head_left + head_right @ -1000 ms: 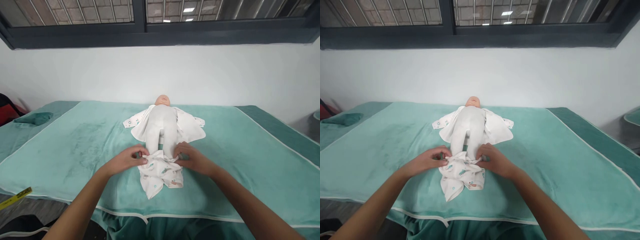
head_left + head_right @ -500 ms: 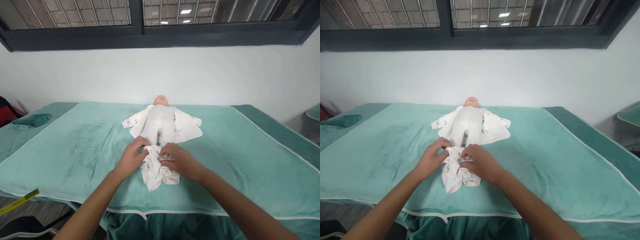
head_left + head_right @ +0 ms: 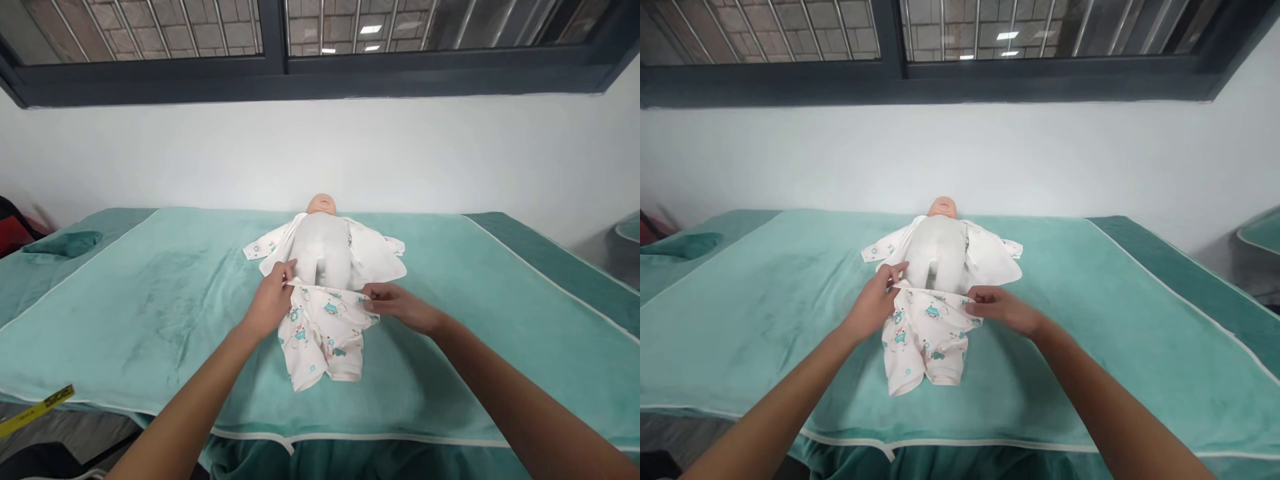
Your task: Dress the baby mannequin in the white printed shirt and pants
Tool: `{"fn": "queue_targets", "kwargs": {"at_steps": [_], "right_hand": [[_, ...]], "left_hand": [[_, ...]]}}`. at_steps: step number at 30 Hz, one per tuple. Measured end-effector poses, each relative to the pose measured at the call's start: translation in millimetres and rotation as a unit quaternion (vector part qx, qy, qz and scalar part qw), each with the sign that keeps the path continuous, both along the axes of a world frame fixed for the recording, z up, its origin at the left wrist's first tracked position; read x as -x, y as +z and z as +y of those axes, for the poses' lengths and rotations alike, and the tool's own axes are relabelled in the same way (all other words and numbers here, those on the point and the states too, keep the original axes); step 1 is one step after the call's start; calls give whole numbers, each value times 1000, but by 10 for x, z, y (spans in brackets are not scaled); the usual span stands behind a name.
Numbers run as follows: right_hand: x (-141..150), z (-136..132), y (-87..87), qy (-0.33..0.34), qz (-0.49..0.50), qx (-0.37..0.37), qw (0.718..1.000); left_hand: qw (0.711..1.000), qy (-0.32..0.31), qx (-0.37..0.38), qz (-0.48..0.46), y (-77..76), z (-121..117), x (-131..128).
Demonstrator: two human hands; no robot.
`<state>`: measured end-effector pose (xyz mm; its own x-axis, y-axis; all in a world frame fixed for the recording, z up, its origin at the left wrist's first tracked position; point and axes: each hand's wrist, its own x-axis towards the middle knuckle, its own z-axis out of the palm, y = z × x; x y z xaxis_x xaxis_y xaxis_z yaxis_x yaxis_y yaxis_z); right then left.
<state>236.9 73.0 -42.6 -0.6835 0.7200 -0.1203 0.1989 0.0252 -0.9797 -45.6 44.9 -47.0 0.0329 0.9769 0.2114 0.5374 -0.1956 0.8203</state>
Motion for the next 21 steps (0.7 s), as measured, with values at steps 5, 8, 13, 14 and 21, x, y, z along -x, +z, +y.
{"fn": "queue_targets", "kwargs": {"at_steps": [5, 8, 13, 14, 21], "right_hand": [[166, 321, -215, -138, -103, -203, 964], [449, 513, -266, -262, -88, -374, 885], [639, 853, -186, -323, -127, -381, 857], [632, 945, -149, -335, -142, -356, 861], [621, 1454, -168, -359, -63, -158, 918]], "left_hand": [[994, -44, 53, -81, -72, 246, 46], [995, -36, 48, -74, -71, 449, 65], [996, 52, 9, -72, -137, 876, 115], [994, 62, 9, -91, -164, 973, 125], [971, 52, 60, -228, -393, 1395, 76]]}}
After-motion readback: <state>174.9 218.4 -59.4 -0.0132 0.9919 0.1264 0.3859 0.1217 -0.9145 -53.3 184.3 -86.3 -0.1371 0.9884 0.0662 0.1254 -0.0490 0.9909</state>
